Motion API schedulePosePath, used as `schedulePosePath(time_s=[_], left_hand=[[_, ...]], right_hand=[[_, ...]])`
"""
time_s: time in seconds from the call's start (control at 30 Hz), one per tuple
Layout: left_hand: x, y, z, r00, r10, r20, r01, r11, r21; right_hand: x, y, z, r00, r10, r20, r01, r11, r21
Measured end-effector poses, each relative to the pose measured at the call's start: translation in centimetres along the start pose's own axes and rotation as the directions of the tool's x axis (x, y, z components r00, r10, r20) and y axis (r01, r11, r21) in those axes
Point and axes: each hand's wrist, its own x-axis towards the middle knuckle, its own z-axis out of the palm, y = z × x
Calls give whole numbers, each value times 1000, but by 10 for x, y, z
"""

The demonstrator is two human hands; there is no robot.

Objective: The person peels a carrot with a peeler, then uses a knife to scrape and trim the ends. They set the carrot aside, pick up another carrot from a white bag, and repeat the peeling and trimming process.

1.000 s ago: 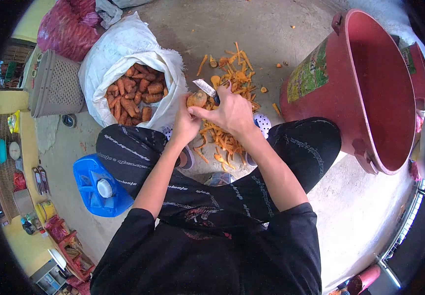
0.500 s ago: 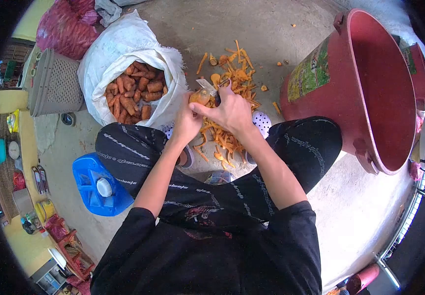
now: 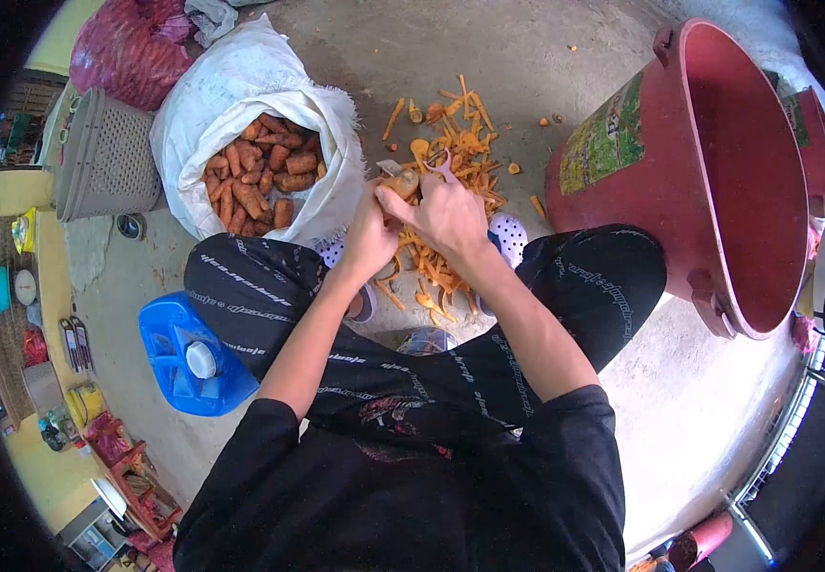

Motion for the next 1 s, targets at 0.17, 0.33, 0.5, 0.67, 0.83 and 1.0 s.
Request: schedulePosePath(time_s=[0.17, 0.33, 0.5, 0.67, 0.83, 1.0], left_hand=[[0, -3, 5, 995, 62, -84, -45, 980, 191], [-2, -11, 4, 989, -147, 13, 147, 989, 25], [-2, -16, 6, 996, -93, 10, 91, 985, 146], [-1, -13, 3, 996, -36, 86, 13, 964, 264], [-1, -3, -8, 958, -271, 94, 280, 955, -96], [-3, -13, -11, 971, -209, 112, 230, 946, -230]], right_hand=[[0, -1, 10, 993, -58, -106, 59, 998, 6], [1, 2, 8, 990, -109, -94, 105, 993, -47], [-2, -2, 4, 994, -60, -86, 54, 996, -75], [1, 0, 9, 992, -65, -111, 65, 998, -4], [15, 7, -25, 985, 114, 127, -148, 941, 303], [22, 37, -28, 938, 160, 307, -268, 897, 352]])
